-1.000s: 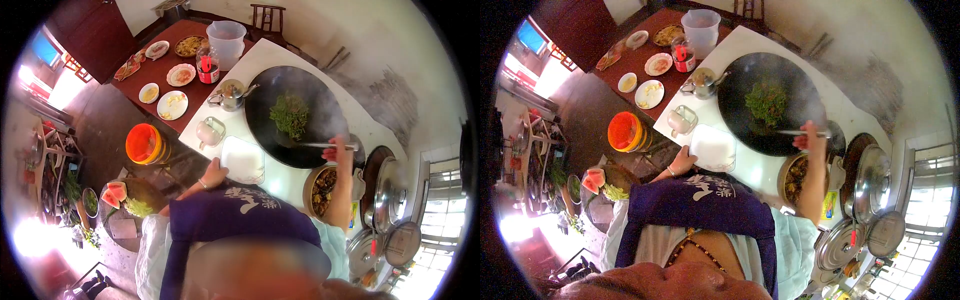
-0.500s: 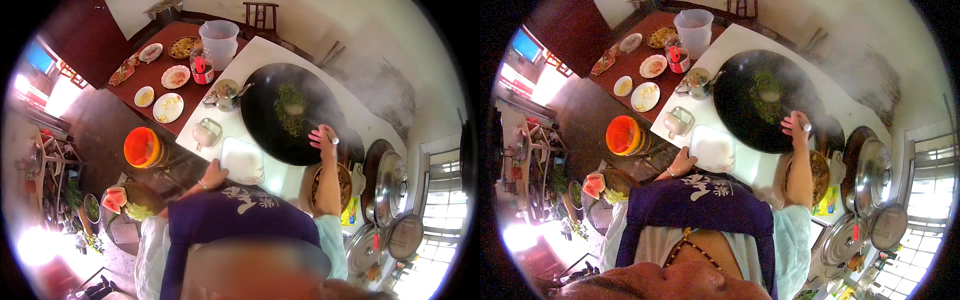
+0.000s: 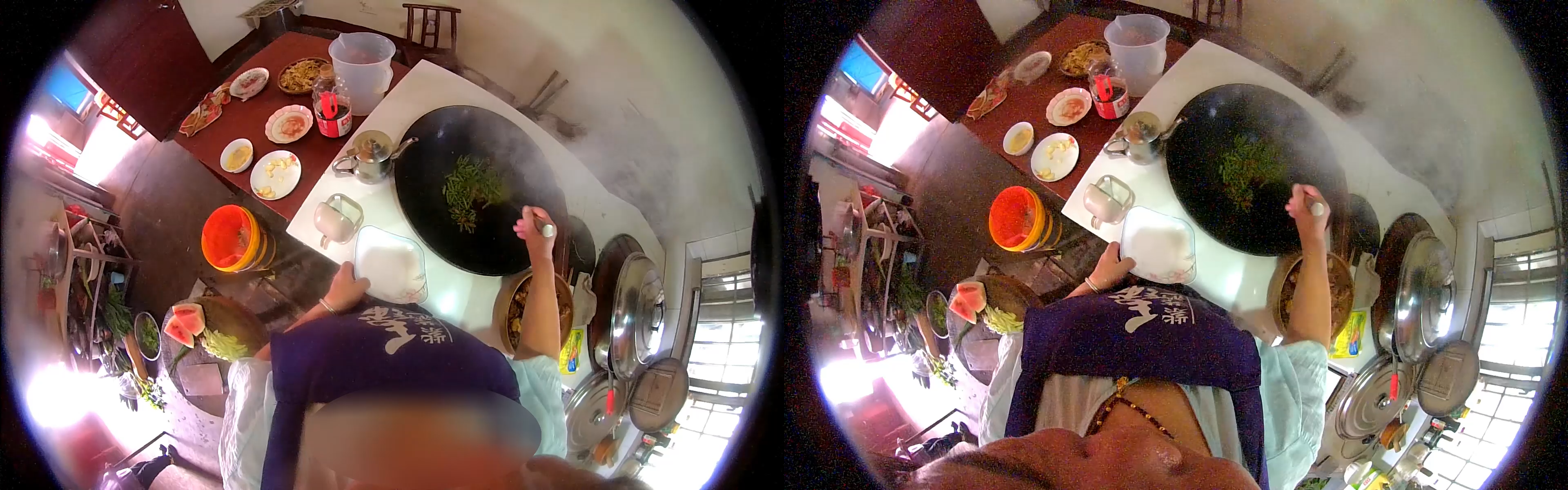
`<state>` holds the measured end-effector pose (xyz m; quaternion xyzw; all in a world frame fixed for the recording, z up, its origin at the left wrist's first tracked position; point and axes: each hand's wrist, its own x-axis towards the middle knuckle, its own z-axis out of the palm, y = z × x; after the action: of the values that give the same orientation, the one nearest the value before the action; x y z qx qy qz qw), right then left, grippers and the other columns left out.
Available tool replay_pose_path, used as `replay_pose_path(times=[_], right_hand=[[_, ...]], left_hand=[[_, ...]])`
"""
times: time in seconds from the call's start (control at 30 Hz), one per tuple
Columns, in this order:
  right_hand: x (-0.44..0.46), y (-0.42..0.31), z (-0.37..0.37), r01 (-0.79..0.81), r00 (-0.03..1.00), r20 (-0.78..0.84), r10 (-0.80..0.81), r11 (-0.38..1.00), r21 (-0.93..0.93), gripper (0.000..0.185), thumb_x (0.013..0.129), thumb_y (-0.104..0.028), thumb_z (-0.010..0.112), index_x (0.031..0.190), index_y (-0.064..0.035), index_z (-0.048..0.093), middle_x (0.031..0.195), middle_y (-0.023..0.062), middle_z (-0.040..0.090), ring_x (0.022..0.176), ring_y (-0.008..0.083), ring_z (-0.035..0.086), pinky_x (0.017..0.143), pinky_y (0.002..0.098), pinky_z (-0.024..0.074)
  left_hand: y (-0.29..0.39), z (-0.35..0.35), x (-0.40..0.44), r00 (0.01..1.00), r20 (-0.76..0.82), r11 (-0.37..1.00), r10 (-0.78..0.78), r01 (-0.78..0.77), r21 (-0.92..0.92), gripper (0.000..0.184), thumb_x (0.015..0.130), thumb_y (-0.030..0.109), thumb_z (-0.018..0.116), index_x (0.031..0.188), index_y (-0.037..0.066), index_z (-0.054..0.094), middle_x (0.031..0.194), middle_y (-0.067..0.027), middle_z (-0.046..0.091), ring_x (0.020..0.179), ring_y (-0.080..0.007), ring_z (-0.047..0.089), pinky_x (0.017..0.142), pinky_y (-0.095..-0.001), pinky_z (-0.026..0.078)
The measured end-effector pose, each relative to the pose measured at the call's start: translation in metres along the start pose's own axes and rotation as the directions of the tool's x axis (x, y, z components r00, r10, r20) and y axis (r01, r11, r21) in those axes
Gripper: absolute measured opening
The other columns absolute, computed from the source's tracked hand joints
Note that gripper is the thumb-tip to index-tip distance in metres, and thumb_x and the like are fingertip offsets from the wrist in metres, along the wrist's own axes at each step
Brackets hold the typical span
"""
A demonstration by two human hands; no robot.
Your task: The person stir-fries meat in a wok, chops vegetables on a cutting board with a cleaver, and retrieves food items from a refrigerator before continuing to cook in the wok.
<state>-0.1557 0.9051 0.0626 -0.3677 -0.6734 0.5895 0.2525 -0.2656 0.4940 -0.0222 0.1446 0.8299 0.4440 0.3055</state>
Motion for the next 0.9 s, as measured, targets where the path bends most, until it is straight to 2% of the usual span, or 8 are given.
replay_pose_path(times=[0.13,0.17,0.3,0.4,0.53,0.63,0.77,0.9], right_hand=[[0.005,-0.01,0.005,0.352,0.932,0.191,-0.307,0.892,-0.285,0.021,0.087,-0.022,0.067,0.093,-0.0025,0.062,0.073,0.0019,0.061,0.063,0.0109,0.06,0.056,0.0243,0.0479],[0.006,-0.015,0.007,0.392,0.917,0.178,-0.356,0.887,-0.244,0.022,0.087,-0.022,0.066,0.092,-0.0009,0.062,0.076,0.0035,0.062,0.069,0.0121,0.062,0.059,0.0248,0.0494],[0.009,-0.001,0.038,0.089,0.995,-0.069,-0.079,0.985,0.15,0.031,0.089,-0.024,0.063,0.103,0.0026,0.058,0.086,0.0121,0.064,0.074,0.0196,0.066,0.064,0.0293,0.0547],[-0.009,0.024,0.041,-0.076,0.995,-0.038,0.09,0.958,0.277,0.042,0.089,-0.031,0.061,0.109,0.005,0.053,0.095,0.0191,0.064,0.079,0.0244,0.067,0.061,0.0302,0.0564],[-0.065,-0.008,0.002,-0.039,0.988,0.147,0.045,0.998,-0.043,0.024,0.09,-0.023,0.062,0.099,-0.0002,0.059,0.077,0.0079,0.063,0.066,0.0136,0.064,0.055,0.0245,0.0518],[-0.097,-0.025,0.0,-0.058,0.994,0.08,0.071,0.986,-0.155,0.017,0.09,-0.019,0.062,0.094,-0.0026,0.06,0.072,0.0041,0.06,0.061,0.01,0.06,0.052,0.0227,0.0487],[-0.056,0.055,0.019,0.106,0.994,0.021,-0.109,0.985,0.139,0.02,0.09,-0.022,0.062,0.094,-0.0025,0.06,0.075,0.005,0.062,0.062,0.0114,0.061,0.053,0.0235,0.0499],[-0.035,0.017,0.002,-0.042,0.99,0.137,0.036,0.998,0.039,0.028,0.088,-0.03,0.064,0.098,-0.0038,0.061,0.081,0.0078,0.065,0.067,0.0139,0.065,0.054,0.0242,0.0512]], left_hand=[[0.007,0.0,-0.005,1.0,-0.03,1.0,0.005,-0.005,-0.006,0.053,0.072,0.027,0.063,0.107,-0.01,0.047,0.099,-0.0241,0.055,0.094,-0.0317,0.055,0.082,-0.0402,0.044],[0.009,-0.002,-0.006,1.0,-0.026,1.0,0.013,-0.013,-0.01,0.053,0.072,0.026,0.063,0.108,-0.01,0.047,0.099,-0.0241,0.055,0.093,-0.0318,0.055,0.082,-0.0402,0.044],[0.011,-0.002,-0.007,1.0,0.001,0.999,0.018,-0.018,-0.036,0.054,0.072,0.026,0.063,0.108,-0.011,0.046,0.096,-0.0238,0.055,0.091,-0.0319,0.055,0.081,-0.0405,0.044],[0.007,0.008,0.0,1.0,0.012,1.0,0.013,-0.012,-0.027,0.053,0.072,0.026,0.063,0.106,-0.01,0.045,0.094,-0.0235,0.055,0.09,-0.0332,0.055,0.079,-0.0417,0.045],[0.012,0.006,-0.002,0.999,-0.019,0.999,0.036,-0.036,0.001,0.052,0.071,0.025,0.063,0.105,-0.01,0.045,0.097,-0.0254,0.055,0.091,-0.0357,0.055,0.079,-0.0423,0.045],[0.012,0.001,-0.004,1.0,-0.013,0.999,0.023,-0.023,0.028,0.05,0.072,0.025,0.062,0.104,-0.01,0.047,0.096,-0.0255,0.055,0.091,-0.0346,0.056,0.079,-0.0417,0.045],[0.005,0.009,0.0,0.999,-0.011,0.999,0.043,-0.043,-0.006,0.049,0.072,0.025,0.063,0.102,-0.01,0.047,0.094,-0.0238,0.055,0.088,-0.0323,0.056,0.077,-0.0399,0.045],[0.008,0.013,-0.001,0.995,-0.036,0.995,0.096,-0.097,-0.008,0.048,0.072,0.024,0.064,0.102,-0.009,0.046,0.092,-0.0225,0.055,0.085,-0.0315,0.055,0.075,-0.0399,0.045]])
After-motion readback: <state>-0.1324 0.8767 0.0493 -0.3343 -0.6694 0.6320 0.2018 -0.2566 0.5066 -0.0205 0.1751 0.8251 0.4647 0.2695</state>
